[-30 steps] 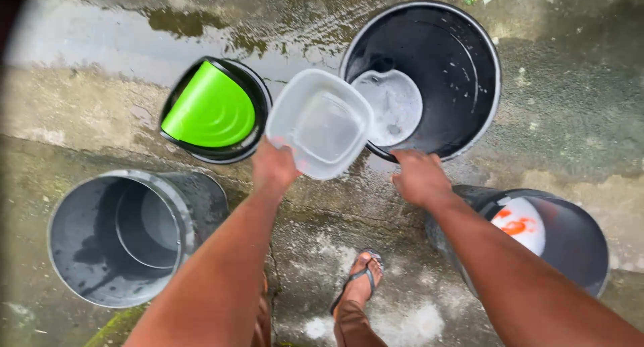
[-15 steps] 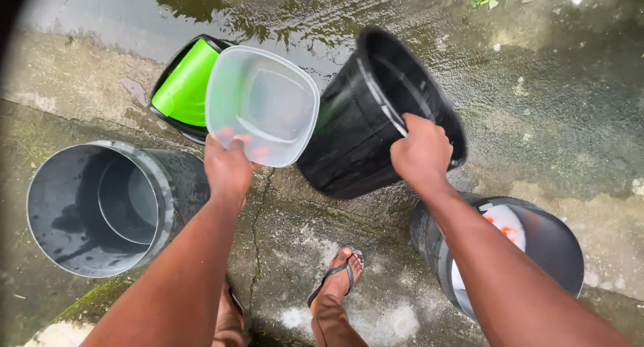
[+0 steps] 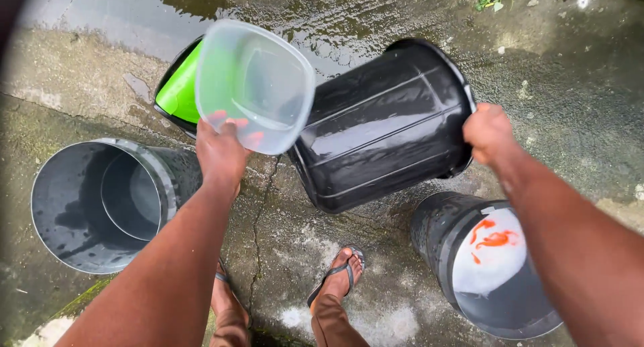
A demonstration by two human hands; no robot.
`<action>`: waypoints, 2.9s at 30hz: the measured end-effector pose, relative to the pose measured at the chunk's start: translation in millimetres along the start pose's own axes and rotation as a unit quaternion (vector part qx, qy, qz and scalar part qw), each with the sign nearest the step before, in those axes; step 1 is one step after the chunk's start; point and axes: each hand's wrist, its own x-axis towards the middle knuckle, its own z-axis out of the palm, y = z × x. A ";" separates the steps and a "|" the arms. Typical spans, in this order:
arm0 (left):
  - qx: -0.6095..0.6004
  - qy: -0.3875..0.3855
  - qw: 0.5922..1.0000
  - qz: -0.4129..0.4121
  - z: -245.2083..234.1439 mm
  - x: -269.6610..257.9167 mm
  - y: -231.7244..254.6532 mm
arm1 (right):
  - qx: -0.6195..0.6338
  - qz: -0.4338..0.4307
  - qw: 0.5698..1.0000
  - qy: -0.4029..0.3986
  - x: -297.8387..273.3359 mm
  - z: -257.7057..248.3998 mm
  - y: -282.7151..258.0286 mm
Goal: Washing and rinsing a trash bin and plastic buckets outdoors with soapy water.
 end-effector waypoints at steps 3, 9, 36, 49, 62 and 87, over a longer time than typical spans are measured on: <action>-0.012 0.009 1.000 0.003 1.4 11.1 4.0 | 0.087 -0.012 0.990 -0.109 24.1 -20.1 -20.3; -0.071 -0.011 0.997 0.008 2.0 6.4 23.7 | 0.110 -0.069 0.978 -0.165 -45.9 9.3 -119.0; 0.149 -0.065 0.983 -0.091 -129.5 -29.0 -20.7 | 0.014 -0.155 0.963 -0.218 -223.1 206.0 -38.8; 0.183 -0.091 0.975 -0.086 -273.8 30.2 12.6 | 0.090 -0.050 0.894 -0.436 -323.4 291.9 -277.1; 0.318 -0.031 0.947 0.018 -435.3 68.2 -72.4 | -0.306 -0.394 0.827 -0.260 -417.2 496.0 -249.8; 0.298 -0.020 0.938 0.176 -427.1 72.6 -40.5 | 0.189 0.146 0.866 -0.440 -389.6 475.9 -175.7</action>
